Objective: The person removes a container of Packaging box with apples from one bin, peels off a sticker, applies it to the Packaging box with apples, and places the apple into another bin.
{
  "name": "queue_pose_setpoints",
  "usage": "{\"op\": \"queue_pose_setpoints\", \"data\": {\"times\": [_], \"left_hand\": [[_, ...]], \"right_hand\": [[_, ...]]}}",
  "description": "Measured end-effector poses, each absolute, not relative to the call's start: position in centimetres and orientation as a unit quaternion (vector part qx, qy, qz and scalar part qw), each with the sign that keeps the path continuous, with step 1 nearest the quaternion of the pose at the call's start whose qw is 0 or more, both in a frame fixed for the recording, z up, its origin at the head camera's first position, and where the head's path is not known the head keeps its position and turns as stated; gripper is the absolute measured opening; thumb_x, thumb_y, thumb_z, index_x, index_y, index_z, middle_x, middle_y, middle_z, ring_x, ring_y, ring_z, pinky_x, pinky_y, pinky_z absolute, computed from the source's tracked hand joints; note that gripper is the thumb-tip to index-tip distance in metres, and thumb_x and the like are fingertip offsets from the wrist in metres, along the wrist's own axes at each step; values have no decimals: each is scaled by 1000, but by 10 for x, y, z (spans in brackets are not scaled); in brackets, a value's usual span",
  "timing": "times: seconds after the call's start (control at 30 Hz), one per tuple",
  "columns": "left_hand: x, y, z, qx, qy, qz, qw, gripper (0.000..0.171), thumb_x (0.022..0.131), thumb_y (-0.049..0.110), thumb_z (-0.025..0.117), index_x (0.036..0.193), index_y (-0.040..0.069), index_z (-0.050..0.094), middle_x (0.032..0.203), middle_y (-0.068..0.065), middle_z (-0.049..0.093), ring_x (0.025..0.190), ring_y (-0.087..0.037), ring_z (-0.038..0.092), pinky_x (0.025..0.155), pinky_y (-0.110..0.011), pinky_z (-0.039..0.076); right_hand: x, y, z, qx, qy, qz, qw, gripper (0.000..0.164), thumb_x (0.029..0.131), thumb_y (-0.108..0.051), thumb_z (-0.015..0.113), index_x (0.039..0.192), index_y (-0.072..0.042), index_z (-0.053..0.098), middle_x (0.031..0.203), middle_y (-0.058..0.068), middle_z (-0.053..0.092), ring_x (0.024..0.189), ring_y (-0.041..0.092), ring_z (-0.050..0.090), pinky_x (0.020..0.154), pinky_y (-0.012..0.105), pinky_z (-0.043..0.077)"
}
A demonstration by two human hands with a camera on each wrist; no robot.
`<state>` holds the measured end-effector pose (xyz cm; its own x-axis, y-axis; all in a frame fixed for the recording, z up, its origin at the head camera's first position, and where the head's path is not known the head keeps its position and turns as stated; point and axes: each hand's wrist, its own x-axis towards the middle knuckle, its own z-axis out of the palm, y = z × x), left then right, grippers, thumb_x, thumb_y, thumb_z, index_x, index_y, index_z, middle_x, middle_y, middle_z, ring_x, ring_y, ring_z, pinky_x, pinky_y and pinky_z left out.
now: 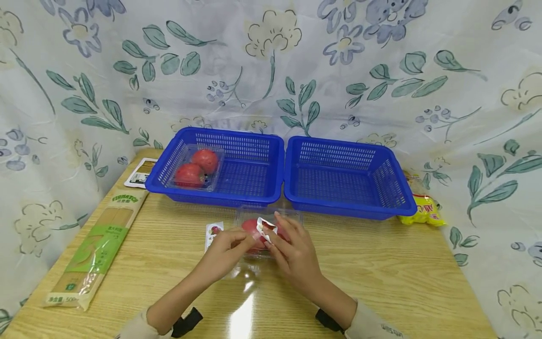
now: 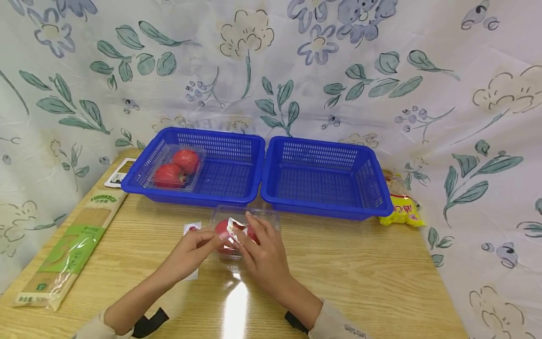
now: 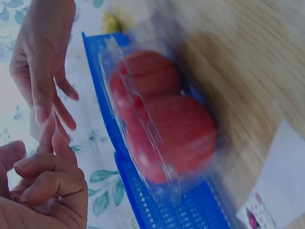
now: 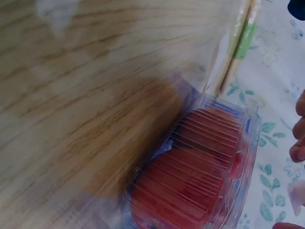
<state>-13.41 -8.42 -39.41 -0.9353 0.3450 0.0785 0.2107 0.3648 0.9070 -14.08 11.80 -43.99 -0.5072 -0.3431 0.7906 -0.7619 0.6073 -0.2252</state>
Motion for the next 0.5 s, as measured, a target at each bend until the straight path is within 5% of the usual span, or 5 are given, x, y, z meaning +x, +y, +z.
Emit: {"op": "queue_pose_setpoints", "data": {"times": [0.2, 0.5], "left_hand": [[-136, -77, -391, 66, 801, 583, 116, 35, 99, 34, 60, 95, 3, 75, 91, -7, 65, 86, -15, 53, 79, -31, 44], [-139, -76, -394, 16, 772, 610, 178, 27, 92, 28, 70, 89, 1, 71, 72, 5, 47, 71, -13, 40, 63, -26, 35]], "right_hand": [[-143, 120, -440, 361, -814, 204, 407, 31, 106, -26, 48, 119, -15, 73, 135, 18, 59, 119, 37, 57, 89, 48, 52], [-144, 121, -443, 381, -795, 123, 456, 24, 99, -20, 55, 106, -13, 76, 136, 19, 60, 121, 38, 58, 86, 43, 51]]}}
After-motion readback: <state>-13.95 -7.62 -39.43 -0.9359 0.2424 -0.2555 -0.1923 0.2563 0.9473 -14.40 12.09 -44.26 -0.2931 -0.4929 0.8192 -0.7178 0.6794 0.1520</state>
